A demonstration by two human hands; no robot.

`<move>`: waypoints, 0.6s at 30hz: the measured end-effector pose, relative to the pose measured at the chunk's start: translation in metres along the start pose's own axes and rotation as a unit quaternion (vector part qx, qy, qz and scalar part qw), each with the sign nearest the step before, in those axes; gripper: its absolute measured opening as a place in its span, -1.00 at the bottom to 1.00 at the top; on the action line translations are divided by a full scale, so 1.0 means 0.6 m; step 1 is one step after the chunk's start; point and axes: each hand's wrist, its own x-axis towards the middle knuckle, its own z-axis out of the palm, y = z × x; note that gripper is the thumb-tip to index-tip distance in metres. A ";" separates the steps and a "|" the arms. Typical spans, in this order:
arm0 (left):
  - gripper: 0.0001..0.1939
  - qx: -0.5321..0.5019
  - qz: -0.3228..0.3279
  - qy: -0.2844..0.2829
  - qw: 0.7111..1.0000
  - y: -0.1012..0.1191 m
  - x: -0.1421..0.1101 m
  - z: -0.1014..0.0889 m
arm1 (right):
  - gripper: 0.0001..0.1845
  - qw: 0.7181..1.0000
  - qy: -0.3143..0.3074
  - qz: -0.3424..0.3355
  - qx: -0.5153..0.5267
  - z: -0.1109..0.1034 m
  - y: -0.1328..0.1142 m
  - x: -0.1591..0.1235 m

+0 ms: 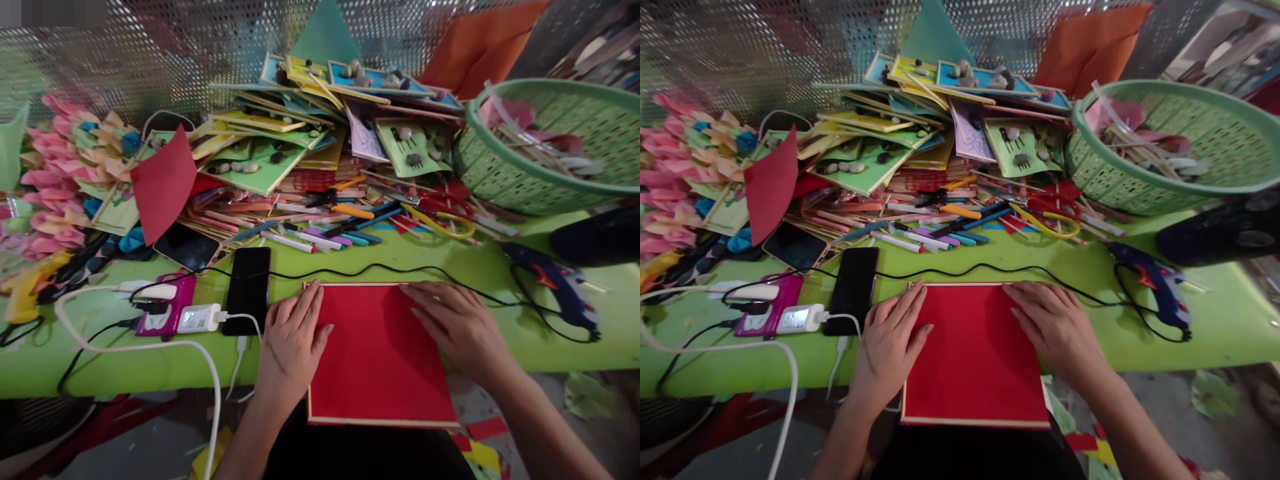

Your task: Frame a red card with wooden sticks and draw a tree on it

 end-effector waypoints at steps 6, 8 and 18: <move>-0.44 0.001 -0.005 -0.008 1.000 0.000 0.000 -0.001 | -0.54 1.000 0.000 0.014 -0.010 0.004 0.000 0.000; -0.44 0.002 -0.006 -0.009 1.000 0.000 0.000 -0.002 | -0.55 1.000 0.000 0.016 -0.005 0.004 -0.001 0.002; -0.45 0.007 -0.010 -0.021 1.000 0.002 0.001 -0.005 | -0.55 1.000 0.002 0.020 -0.023 0.006 -0.003 0.002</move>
